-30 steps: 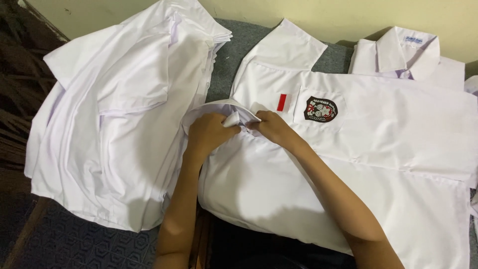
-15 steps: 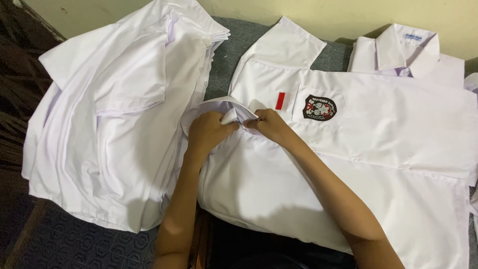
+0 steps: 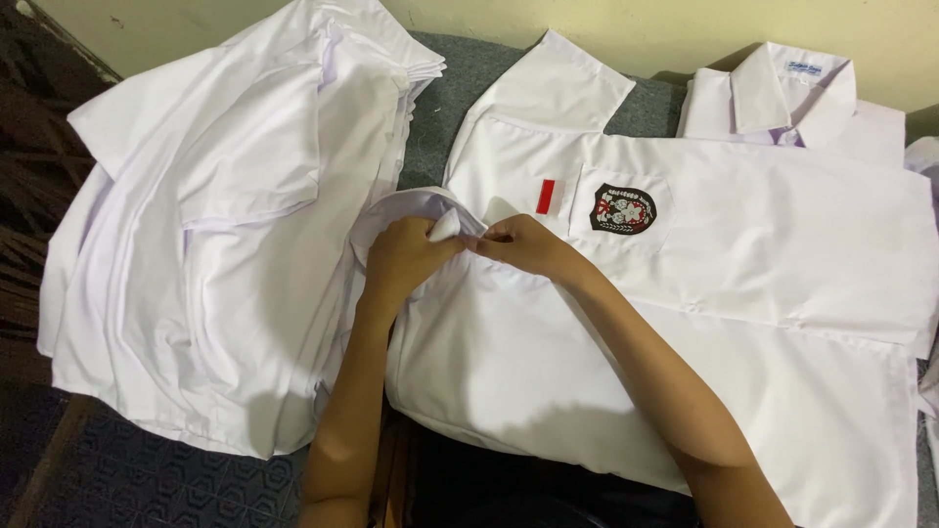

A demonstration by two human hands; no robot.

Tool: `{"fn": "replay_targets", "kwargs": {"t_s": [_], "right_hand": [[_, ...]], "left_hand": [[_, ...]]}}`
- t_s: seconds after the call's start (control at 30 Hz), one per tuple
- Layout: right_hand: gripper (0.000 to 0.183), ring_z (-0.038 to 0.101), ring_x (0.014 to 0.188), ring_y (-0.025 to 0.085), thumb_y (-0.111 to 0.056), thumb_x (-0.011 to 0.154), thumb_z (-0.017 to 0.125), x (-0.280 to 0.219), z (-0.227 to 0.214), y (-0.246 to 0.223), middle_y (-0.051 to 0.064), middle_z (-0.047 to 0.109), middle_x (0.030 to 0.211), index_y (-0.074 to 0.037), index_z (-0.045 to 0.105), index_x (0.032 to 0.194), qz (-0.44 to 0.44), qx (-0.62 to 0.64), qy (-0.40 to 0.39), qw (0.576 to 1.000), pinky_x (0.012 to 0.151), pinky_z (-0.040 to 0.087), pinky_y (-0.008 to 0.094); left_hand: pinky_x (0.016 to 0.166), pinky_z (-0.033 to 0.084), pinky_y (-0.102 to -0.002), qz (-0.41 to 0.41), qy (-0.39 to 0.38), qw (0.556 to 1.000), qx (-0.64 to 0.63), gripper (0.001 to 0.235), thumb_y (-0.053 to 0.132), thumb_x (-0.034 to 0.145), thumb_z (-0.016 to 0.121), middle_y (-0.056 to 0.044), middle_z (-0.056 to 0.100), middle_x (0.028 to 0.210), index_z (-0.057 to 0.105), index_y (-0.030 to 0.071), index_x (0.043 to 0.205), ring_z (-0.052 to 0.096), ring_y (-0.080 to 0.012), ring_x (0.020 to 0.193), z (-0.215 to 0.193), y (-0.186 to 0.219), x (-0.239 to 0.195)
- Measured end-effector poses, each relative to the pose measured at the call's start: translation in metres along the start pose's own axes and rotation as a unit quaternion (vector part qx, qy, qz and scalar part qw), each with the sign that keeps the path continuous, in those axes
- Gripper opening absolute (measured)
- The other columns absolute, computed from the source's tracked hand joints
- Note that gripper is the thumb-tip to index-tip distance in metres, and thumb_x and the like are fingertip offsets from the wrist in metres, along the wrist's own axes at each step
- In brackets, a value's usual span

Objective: The person folds a white short-sleeved shirt with a school emblem on a flat surface. They smooth the fabric, fold the sleeves inward, and fold the shirt in half, then place it on a stack of similar shirts.

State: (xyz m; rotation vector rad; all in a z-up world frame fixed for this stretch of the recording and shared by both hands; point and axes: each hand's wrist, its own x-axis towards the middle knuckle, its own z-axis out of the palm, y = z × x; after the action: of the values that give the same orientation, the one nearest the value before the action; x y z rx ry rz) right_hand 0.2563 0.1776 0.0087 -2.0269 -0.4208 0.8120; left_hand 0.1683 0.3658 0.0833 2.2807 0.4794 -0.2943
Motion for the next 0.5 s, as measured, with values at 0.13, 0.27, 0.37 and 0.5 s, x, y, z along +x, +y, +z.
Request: {"fn": "replay_targets", "kwargs": {"t_s": [0.13,0.27,0.37,0.5], "right_hand": [[0.042,0.067,0.083,0.025,-0.035,0.090,0.073,0.004,0.002,0.003,0.015,0.070,0.085,0.002,0.077,0.108,-0.009,-0.001,0.002,1.000,0.076,0.052,0.034],[0.038,0.066,0.080,0.022,-0.035,0.088,0.076,0.011,0.005,0.015,0.012,0.069,0.082,0.000,0.077,0.104,-0.019,0.010,0.005,1.000,0.073,0.052,0.032],[0.039,0.066,0.080,0.022,-0.035,0.088,0.077,0.013,0.007,0.016,0.012,0.069,0.083,0.000,0.076,0.104,-0.019,0.006,0.011,1.000,0.072,0.053,0.032],[0.038,0.069,0.080,0.025,-0.033,0.088,0.078,0.010,0.011,0.012,0.014,0.071,0.085,0.001,0.075,0.105,-0.018,-0.015,0.030,0.999,0.072,0.055,0.033]], "left_hand": [[0.066,0.050,-0.034,0.010,0.002,1.000,-0.012,0.041,0.049,0.076,0.071,-0.009,0.071,0.073,0.078,0.009,0.084,0.071,-0.0237,0.076,0.000,-0.003,0.005],[0.061,0.048,-0.032,0.010,-0.001,0.999,-0.033,0.035,0.045,0.077,0.071,-0.006,0.069,0.068,0.076,0.010,0.079,0.068,-0.0208,0.070,0.000,-0.003,0.005],[0.061,0.048,-0.031,0.016,-0.003,0.999,-0.032,0.036,0.045,0.078,0.071,-0.007,0.069,0.068,0.076,0.010,0.079,0.067,-0.0205,0.069,0.003,-0.007,0.009],[0.061,0.048,-0.035,0.020,-0.006,1.000,-0.012,0.039,0.045,0.078,0.070,-0.011,0.070,0.070,0.077,0.007,0.083,0.070,-0.0250,0.071,0.001,-0.003,0.006]]}}
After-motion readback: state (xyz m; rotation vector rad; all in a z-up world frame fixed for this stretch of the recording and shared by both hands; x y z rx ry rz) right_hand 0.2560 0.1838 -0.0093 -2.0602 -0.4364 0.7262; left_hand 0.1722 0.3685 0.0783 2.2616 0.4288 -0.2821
